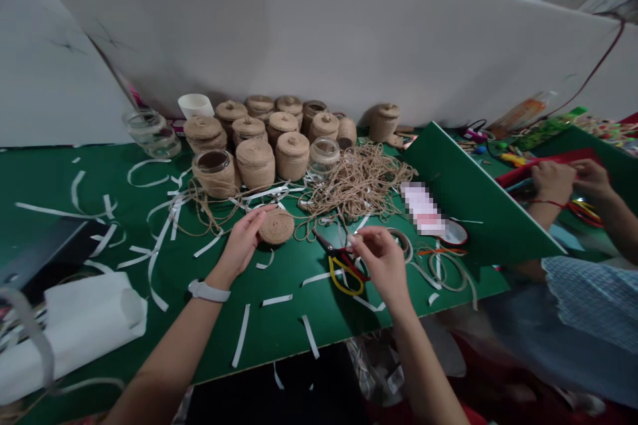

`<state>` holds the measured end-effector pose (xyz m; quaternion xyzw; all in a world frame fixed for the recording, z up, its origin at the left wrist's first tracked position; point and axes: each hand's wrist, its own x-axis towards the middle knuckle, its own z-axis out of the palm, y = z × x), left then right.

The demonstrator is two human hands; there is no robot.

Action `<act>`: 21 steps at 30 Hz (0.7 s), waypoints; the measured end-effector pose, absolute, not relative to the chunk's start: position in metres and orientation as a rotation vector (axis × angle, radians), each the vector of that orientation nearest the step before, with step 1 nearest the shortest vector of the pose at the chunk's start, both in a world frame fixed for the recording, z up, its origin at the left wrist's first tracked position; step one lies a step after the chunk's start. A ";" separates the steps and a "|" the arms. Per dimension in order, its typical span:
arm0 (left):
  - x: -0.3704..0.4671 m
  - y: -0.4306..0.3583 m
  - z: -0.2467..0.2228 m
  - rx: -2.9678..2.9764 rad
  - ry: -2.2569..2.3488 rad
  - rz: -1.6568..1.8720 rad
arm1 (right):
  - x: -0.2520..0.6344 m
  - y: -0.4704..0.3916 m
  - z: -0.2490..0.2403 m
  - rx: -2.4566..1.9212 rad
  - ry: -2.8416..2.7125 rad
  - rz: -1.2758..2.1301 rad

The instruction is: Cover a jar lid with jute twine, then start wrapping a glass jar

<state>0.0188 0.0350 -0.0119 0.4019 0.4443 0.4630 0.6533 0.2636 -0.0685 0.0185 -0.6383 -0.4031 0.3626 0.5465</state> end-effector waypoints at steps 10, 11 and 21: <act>0.021 0.031 -0.005 0.900 1.029 1.057 | 0.206 -0.074 0.070 -1.018 -0.447 1.422; 0.021 0.031 -0.005 0.893 1.030 1.059 | 0.205 -0.076 0.073 -0.988 -0.444 1.450; 0.020 0.031 -0.007 0.900 0.991 1.046 | 0.197 -0.084 0.075 -0.990 -0.766 1.339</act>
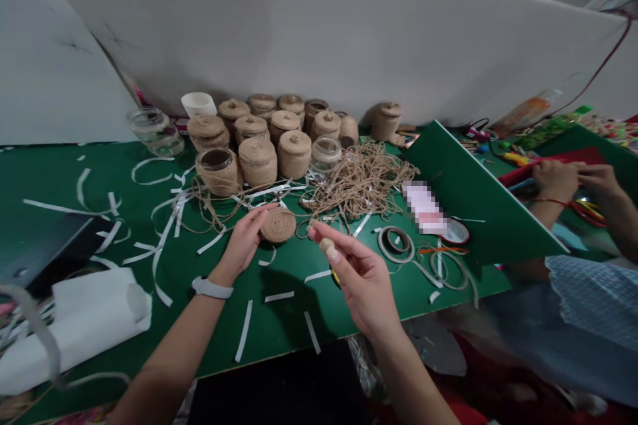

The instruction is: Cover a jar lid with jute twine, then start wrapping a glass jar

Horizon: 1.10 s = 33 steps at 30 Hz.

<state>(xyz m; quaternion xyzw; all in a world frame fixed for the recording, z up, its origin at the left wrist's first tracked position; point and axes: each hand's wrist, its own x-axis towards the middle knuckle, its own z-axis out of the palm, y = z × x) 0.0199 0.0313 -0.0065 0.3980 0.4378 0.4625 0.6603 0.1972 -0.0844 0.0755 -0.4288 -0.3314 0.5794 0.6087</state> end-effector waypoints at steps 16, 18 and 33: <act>0.021 0.031 -0.004 0.861 0.953 1.052 | 0.195 -0.040 0.033 -1.197 -0.981 1.261; 0.020 0.031 -0.005 0.859 0.952 1.053 | 0.193 -0.026 0.021 -1.300 -1.111 1.066; 0.014 0.031 -0.014 0.785 0.908 1.049 | 0.153 0.005 -0.033 -1.453 -1.747 0.124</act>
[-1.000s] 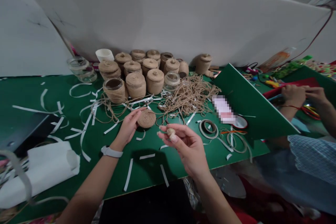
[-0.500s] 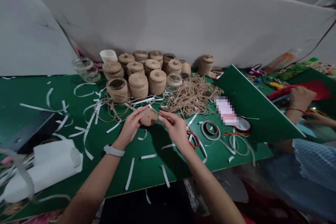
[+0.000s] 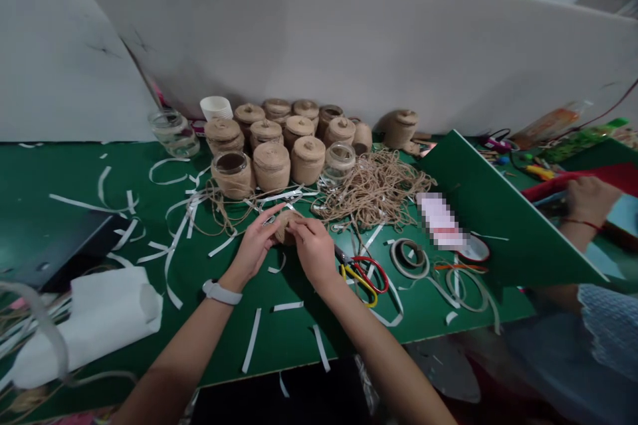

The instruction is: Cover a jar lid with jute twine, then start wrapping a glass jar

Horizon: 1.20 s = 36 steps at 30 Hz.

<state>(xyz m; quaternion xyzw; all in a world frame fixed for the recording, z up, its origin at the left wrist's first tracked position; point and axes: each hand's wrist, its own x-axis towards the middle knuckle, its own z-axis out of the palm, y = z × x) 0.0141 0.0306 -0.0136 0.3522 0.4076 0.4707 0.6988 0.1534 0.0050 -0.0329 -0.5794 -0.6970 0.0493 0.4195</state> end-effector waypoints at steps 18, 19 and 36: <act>0.013 0.026 -0.009 0.731 0.865 1.216 | 0.152 0.013 -0.021 -1.409 -1.684 0.266; 0.013 0.026 -0.009 0.734 0.862 1.215 | 0.155 0.011 -0.019 -1.388 -1.689 0.292; 0.009 0.029 -0.020 0.768 0.912 1.340 | 0.155 0.007 -0.009 -1.285 -2.034 0.234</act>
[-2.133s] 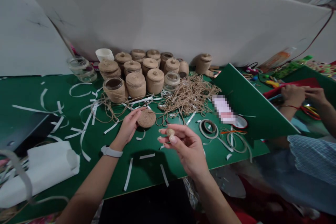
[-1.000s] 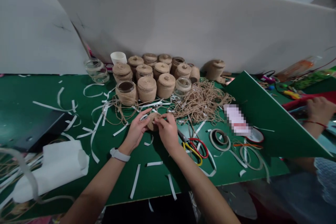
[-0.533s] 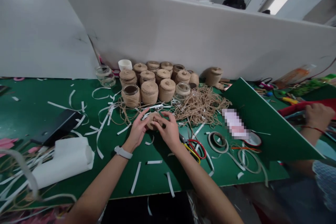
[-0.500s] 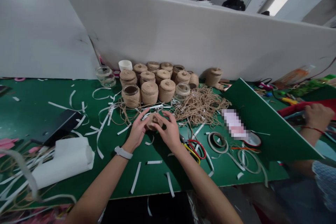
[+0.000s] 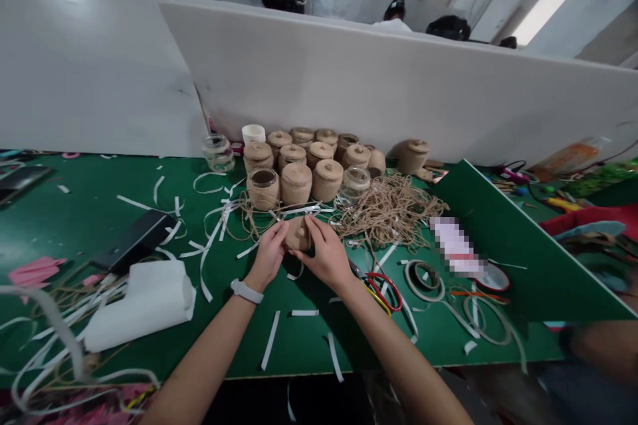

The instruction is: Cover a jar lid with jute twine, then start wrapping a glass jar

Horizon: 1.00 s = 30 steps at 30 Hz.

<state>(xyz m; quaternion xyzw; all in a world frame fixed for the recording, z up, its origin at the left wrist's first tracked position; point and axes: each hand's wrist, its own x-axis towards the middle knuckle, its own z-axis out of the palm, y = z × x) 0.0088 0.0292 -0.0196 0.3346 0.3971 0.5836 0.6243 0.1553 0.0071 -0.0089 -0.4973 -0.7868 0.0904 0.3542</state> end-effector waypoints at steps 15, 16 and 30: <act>0.003 0.026 -0.038 2.280 1.945 1.046 | 0.098 0.117 0.085 -1.255 -2.049 0.035; 0.003 0.026 -0.039 2.313 1.925 1.006 | 0.092 0.124 0.087 -1.276 -2.048 0.024; 0.005 0.026 -0.035 2.267 2.014 0.984 | 0.056 0.134 0.059 -1.430 -2.179 -0.180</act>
